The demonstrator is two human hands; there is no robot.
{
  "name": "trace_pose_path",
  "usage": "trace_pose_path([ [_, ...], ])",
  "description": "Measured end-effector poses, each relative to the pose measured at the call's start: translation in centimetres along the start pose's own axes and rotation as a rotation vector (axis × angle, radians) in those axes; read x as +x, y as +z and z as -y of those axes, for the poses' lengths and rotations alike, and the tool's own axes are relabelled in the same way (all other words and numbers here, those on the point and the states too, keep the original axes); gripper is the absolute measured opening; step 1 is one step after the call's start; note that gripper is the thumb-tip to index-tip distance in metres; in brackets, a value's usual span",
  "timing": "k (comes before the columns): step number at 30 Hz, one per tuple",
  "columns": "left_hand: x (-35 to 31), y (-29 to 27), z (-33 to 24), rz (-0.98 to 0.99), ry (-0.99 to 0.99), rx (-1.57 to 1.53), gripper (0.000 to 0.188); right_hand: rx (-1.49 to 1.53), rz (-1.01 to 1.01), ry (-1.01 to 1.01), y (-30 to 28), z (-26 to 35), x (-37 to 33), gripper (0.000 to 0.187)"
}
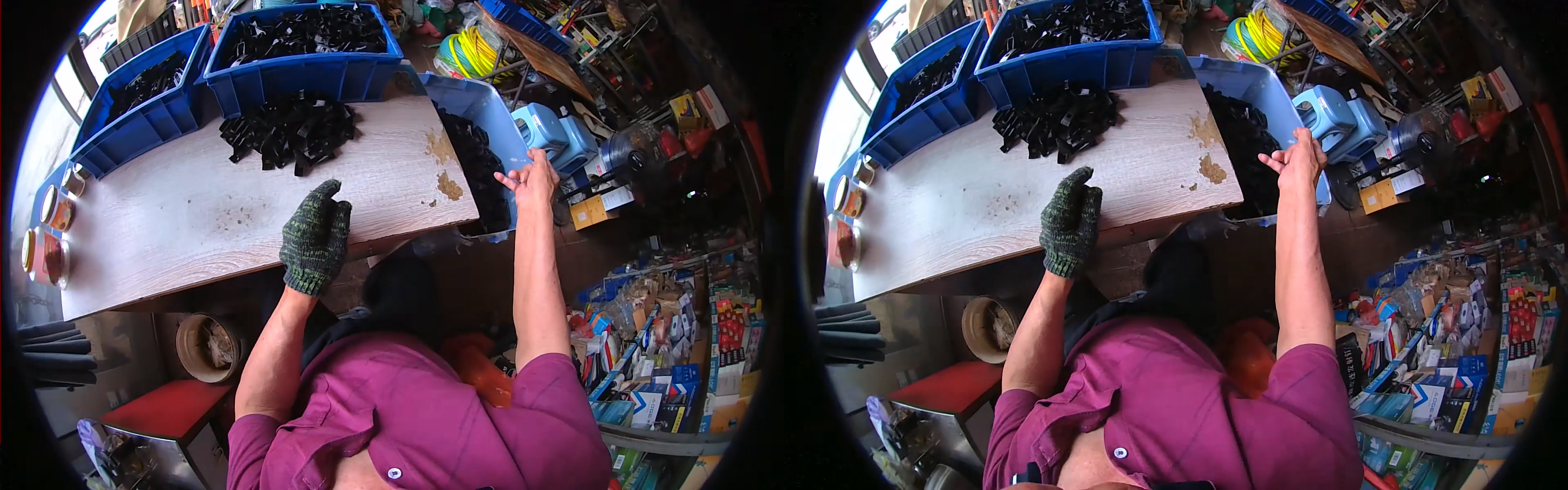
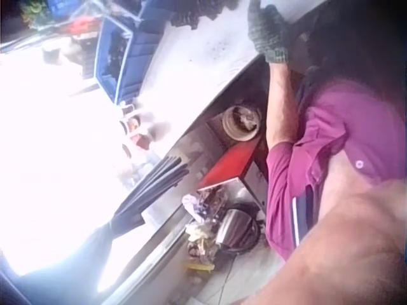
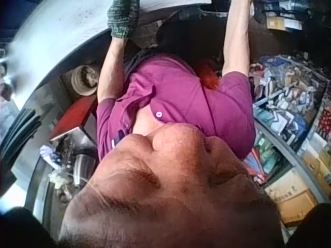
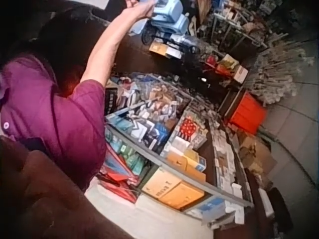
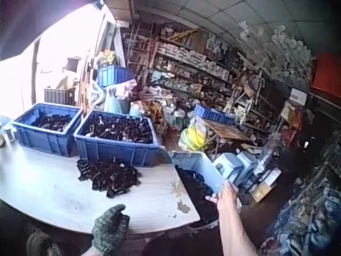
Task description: Sorting small black plastic hardware components from bins onto a workbench.
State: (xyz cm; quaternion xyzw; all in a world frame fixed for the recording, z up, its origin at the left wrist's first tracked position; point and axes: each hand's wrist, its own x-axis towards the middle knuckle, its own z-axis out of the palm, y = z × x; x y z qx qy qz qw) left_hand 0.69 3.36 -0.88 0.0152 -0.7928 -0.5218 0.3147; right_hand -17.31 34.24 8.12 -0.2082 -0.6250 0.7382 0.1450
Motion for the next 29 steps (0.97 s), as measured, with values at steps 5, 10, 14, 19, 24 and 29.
trace_pose_path([
  [5,0.0,-0.1,-0.1,-0.005,0.001,0.025,0.033,0.005,0.019,0.037,-0.6,-1.3,-0.6,0.023],
  [10,0.1,-0.1,-0.4,-0.023,0.003,0.055,0.033,-0.032,0.082,0.078,-1.1,-3.7,-1.6,0.025],
  [14,0.0,0.0,-0.5,-0.008,0.007,0.068,0.032,-0.008,0.093,0.099,-1.4,-5.0,-2.2,0.017],
  [19,0.1,0.0,-0.5,0.013,0.005,0.056,0.032,0.002,0.084,0.105,-2.2,-5.5,-1.8,0.018],
  [24,0.9,1.7,-1.6,0.13,-0.175,-0.041,0.031,-0.048,0.039,0.119,-3.5,-5.9,-0.5,0.019],
  [29,3.6,6.1,-4.0,0.423,-0.032,0.237,0.031,-0.089,0.028,0.08,-3.6,-6.9,1.3,0.025],
])
